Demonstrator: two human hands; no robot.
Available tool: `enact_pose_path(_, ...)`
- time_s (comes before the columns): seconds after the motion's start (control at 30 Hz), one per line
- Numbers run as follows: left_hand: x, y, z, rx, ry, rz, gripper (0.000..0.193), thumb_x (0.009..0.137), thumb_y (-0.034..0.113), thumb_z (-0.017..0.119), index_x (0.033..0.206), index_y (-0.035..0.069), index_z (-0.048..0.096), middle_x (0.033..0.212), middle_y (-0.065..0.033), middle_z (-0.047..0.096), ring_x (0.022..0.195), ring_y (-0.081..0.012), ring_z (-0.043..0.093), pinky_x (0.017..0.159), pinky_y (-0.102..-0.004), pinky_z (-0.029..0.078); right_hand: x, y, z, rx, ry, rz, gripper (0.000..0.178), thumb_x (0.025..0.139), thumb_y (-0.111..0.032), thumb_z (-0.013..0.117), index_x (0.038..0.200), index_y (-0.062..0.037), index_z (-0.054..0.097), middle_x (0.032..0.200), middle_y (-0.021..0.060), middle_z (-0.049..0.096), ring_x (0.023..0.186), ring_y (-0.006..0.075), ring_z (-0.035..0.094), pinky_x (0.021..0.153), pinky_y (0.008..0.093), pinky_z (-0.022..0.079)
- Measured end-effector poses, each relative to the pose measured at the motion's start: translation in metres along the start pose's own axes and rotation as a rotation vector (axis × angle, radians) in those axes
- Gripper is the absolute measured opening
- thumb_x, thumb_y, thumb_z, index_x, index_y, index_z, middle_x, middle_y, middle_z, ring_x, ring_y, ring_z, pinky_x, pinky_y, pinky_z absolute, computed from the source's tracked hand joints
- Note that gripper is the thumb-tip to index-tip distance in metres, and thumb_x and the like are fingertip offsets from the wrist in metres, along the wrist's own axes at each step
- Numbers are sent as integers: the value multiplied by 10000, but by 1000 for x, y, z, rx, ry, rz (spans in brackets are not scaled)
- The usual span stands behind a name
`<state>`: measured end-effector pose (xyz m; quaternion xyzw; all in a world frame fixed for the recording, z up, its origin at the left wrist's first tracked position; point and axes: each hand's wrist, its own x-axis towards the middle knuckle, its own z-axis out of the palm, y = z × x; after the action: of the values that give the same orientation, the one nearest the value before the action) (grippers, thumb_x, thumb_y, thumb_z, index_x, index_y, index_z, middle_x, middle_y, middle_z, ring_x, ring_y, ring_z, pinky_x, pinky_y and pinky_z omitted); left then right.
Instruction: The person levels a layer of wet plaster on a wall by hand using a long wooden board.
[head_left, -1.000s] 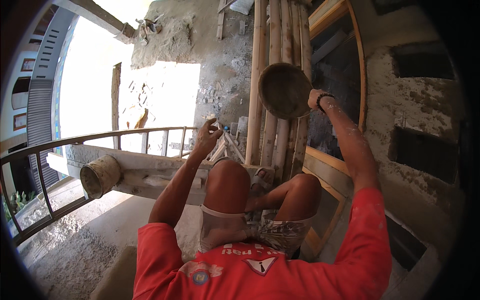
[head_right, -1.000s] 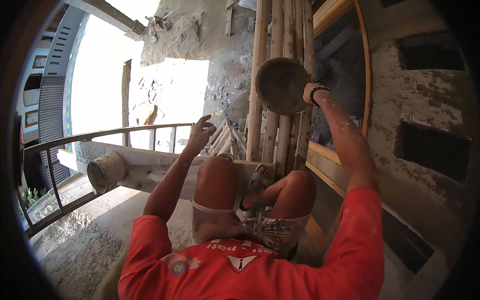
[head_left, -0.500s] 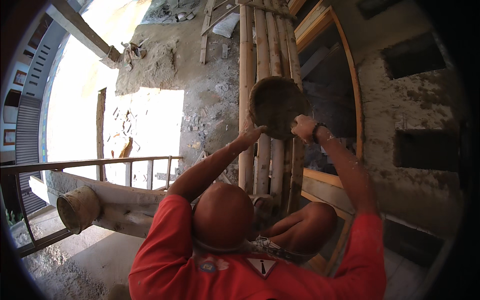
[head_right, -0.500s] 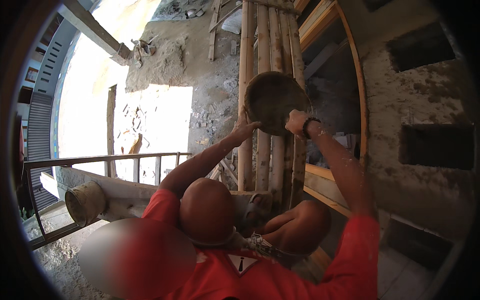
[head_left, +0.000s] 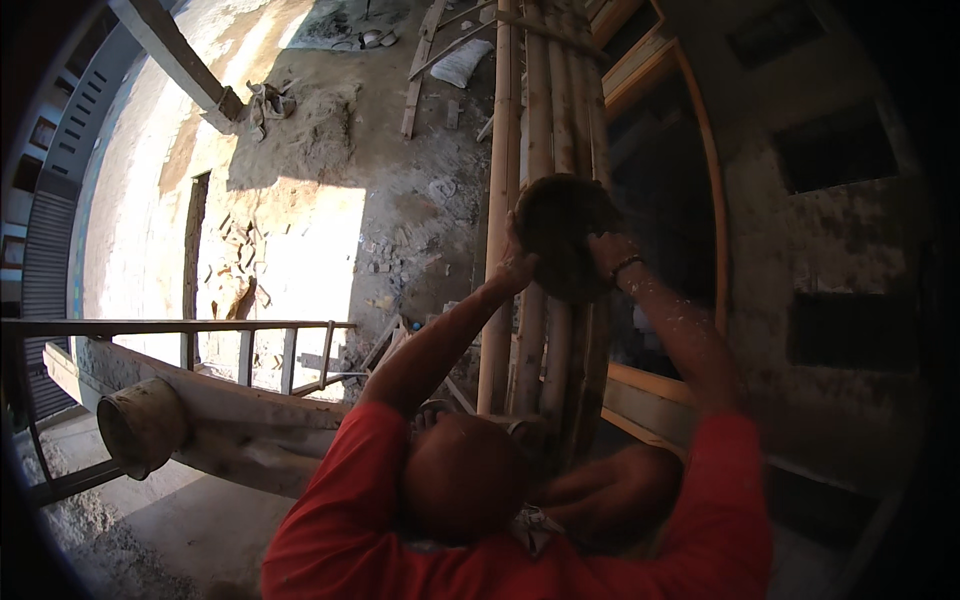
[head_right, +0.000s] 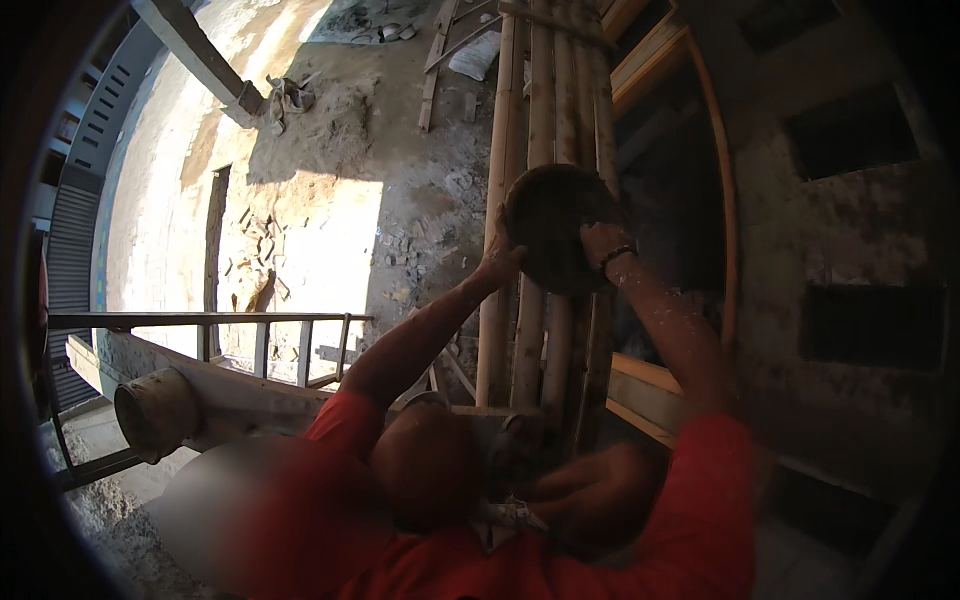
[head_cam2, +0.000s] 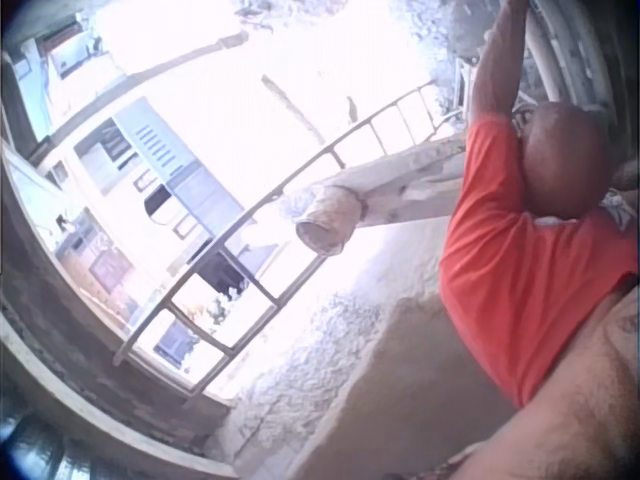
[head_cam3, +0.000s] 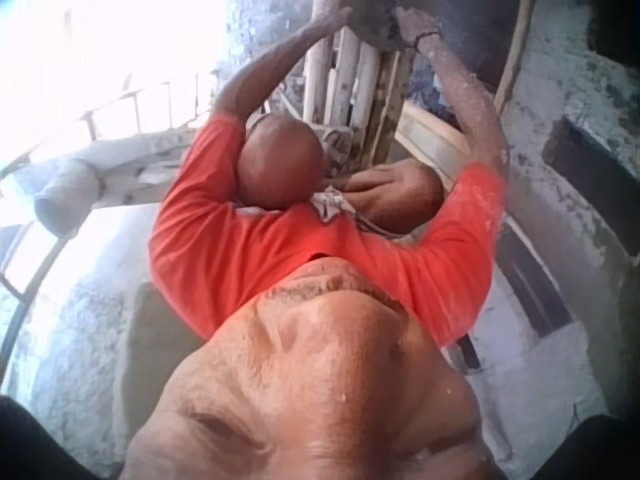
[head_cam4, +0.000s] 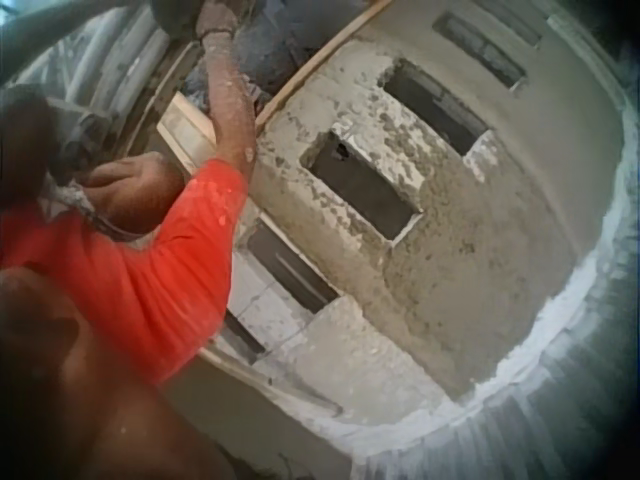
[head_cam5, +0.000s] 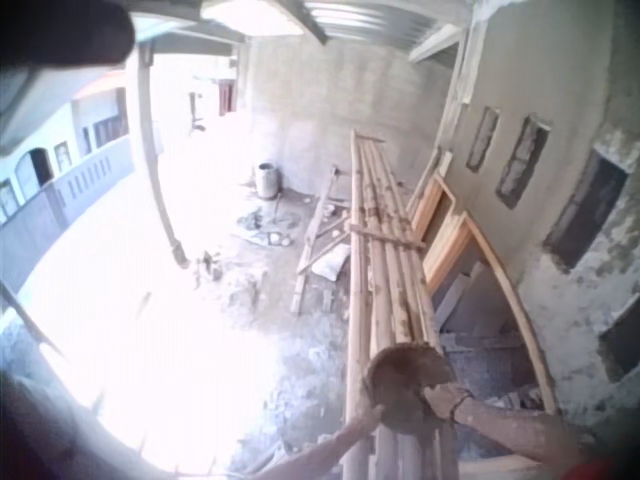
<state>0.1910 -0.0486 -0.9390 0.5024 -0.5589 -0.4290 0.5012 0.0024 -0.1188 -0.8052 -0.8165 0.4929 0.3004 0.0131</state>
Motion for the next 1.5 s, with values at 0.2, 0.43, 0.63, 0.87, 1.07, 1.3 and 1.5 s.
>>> enact_pose_path(0.2,-4,-4,2,-68,-23,-15,939,742,149,536,1418,-103,-65,1455,-353,160,1368,-473,182,1135,-447,183,-77,-17,-10,4,-79,-124,279,805,-155,602,1068,-67,573,879,201,662,854,382,657,779,460,533)
enact_pose_path(0.43,-4,-9,-11,-71,-111,-63,958,735,133,557,1415,-106,-75,1474,-338,113,1392,-456,110,1147,-437,151,-96,24,-52,672,257,-1,463,798,-240,634,1208,-45,542,1035,234,641,947,377,636,842,412,511)
enact_pose_path(0.63,-2,0,-14,-101,-141,-72,965,743,102,565,1424,-81,-95,1496,-313,69,1409,-415,79,1155,-418,123,-24,27,-11,1065,297,-22,583,785,-301,671,1265,-4,525,1163,221,612,1048,313,620,921,369,462)
enact_pose_path(0.87,-4,16,-63,-585,-388,-395,872,848,117,534,1488,46,-53,1531,-236,114,1403,-290,212,1101,-361,267,-73,10,-34,633,43,-122,589,786,-323,658,1292,-61,513,1166,228,603,1061,348,599,920,389,471)
enact_pose_path(1.07,11,7,-51,-423,-275,-303,852,829,132,550,1493,44,22,1528,-219,135,1413,-277,165,1117,-367,226,-127,42,-30,160,70,29,428,815,-198,588,1240,-166,562,997,171,639,932,341,630,814,442,510)
enact_pose_path(1.3,19,-3,-20,-347,-113,-74,903,693,8,581,1450,19,87,1393,-198,331,1357,-270,264,1117,-357,250,-54,47,-64,-309,394,-166,335,867,-163,515,1190,-192,602,928,105,645,856,282,650,724,390,528)
enact_pose_path(1.5,17,8,-9,-356,-54,-15,854,689,17,540,1441,8,134,1399,-211,327,1357,-304,279,1121,-365,251,-15,21,-17,-173,113,70,224,893,-154,475,1006,-102,661,802,114,684,805,294,684,658,434,546)
